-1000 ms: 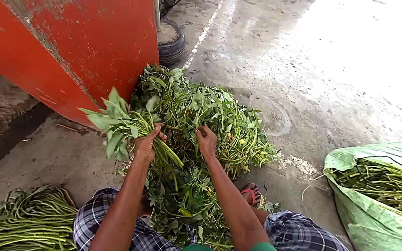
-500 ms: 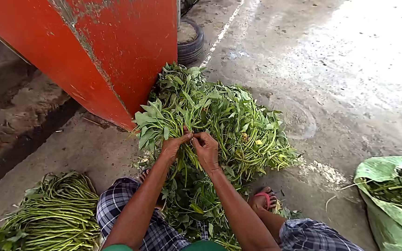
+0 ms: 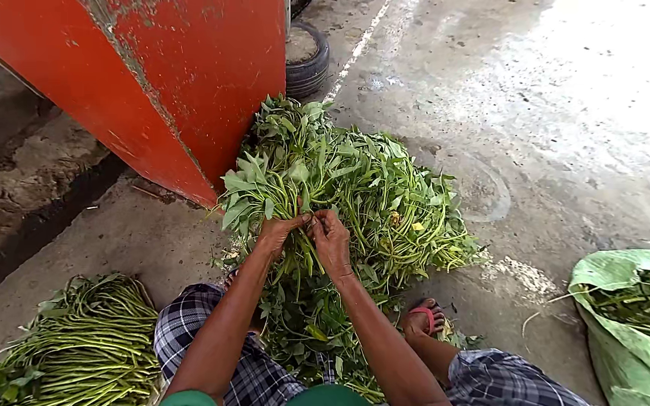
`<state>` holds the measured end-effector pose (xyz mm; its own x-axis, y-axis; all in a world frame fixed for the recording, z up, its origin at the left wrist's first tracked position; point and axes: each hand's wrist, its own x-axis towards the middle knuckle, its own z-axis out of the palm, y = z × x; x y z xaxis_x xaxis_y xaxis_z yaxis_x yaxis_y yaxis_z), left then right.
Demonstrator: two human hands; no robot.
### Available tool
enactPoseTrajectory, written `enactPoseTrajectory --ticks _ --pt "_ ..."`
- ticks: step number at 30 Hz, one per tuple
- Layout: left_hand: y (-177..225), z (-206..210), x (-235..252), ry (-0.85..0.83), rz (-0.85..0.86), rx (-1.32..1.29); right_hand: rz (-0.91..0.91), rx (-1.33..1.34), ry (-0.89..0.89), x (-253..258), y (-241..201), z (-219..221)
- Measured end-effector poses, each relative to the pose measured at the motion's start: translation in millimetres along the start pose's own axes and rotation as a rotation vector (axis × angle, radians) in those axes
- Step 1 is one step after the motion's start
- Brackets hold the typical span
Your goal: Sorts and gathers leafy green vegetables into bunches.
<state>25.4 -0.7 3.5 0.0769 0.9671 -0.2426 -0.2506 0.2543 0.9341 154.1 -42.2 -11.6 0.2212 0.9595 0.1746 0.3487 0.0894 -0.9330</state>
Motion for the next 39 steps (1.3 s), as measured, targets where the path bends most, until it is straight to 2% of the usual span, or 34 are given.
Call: enactPoseTrajectory --ticks 3,7,9,10,13,15,18,23,27,32,34,39 --pt "2.9 -1.4 5.1 0.111 0.067 -0.063 -0.137 0.013 -0.05 -9.3 6.6 1.2" --pt "7.8 -14.6 12.3 0.207 0.097 -0.025 -0.415 -0.21 -0.408 -32.8 20.3 -3.4" --pt "12.4 -21.9 14.7 0.196 0.085 0.015 -0.444 -0.247 -0.585 -42.2 21.2 -13.6" --pt "14.0 -24.3 14.2 0.17 0.075 0.034 -0.428 -0.204 -0.607 -42.3 21.3 -19.5" --pt "12.4 -24.0 9.8 0.077 0.063 0.08 -0.334 0.01 -0.384 -24.1 17.7 -36.7" --pt "10.5 -21.9 7.8 -0.005 0.068 0.099 -0.297 0.0 -0.168 -6.7 14.8 -41.2" --pt "10.1 -17.8 6.4 -0.119 0.077 0.111 -0.425 -0.098 -0.034 12.3 9.9 -37.1" --pt "11.2 -11.3 0.6 -0.18 0.002 0.122 -0.686 -0.249 0.104 34.1 15.3 -17.8" --pt "10.2 -12.5 2.0 -0.184 0.0 0.115 -0.71 -0.315 0.117 40.5 16.3 -15.2" --pt "8.8 -10.5 0.8 -0.157 0.034 0.182 -0.522 -0.271 0.035 37.3 11.6 -17.9" --pt "8.0 -7.9 -1.3 -0.142 0.069 0.257 -0.463 -0.274 -0.023 37.8 10.2 -20.1" --pt "-6.4 -7.4 2.8 -0.1 0.151 0.478 -0.465 -0.434 -0.061 50.7 17.3 -24.9"
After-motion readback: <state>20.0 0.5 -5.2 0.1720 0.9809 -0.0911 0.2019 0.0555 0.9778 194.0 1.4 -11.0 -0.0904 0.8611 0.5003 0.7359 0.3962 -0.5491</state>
